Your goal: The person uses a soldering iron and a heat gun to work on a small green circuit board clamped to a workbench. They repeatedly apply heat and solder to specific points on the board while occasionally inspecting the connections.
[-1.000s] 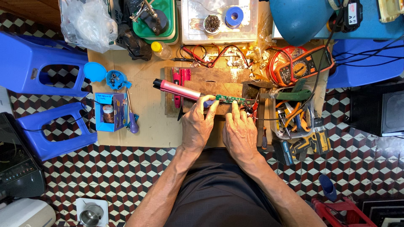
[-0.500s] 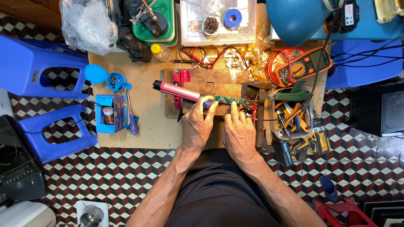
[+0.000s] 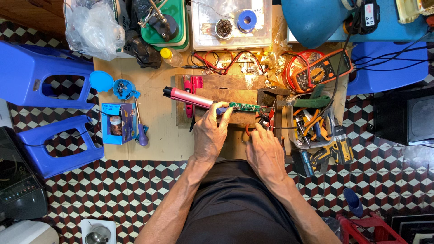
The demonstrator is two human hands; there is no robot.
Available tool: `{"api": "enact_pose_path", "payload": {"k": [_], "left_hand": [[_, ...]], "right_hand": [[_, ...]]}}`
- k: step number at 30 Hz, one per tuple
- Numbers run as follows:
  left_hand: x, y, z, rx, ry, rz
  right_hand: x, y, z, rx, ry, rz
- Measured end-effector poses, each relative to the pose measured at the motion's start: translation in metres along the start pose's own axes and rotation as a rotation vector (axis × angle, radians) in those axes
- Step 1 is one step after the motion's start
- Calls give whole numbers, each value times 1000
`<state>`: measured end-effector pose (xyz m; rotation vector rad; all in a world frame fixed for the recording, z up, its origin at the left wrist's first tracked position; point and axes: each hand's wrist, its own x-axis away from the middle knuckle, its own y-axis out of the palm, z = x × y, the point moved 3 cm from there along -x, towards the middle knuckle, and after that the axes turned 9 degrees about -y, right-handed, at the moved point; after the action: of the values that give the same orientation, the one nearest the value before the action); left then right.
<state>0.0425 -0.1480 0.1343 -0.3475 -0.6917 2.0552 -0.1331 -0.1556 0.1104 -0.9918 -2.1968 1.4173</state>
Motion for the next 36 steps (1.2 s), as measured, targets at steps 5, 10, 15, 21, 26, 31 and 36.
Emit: {"api": "enact_pose_path", "payload": {"k": [5, 10, 15, 21, 26, 31, 36], "left_hand": [[-3, 1, -1, 11, -10, -15], [-6, 1, 0, 5, -17, -27], [-6, 2, -2, 15, -16, -21], [-8, 1, 0, 28, -29, -30], [-10, 2, -3, 21, -45, -54], [-9, 4, -4, -27, -68, -27], [-13, -8, 8, -77, -68, -1]], "right_hand": [[11, 4, 7, -36, 43, -4], [15, 2, 4, -65, 23, 42], [19, 2, 5, -64, 5, 84], [20, 5, 7, -79, 31, 38], [25, 11, 11, -82, 51, -3], [33, 16, 15, -140, 147, -50], [19, -41, 27, -322, 242, 156]]}}
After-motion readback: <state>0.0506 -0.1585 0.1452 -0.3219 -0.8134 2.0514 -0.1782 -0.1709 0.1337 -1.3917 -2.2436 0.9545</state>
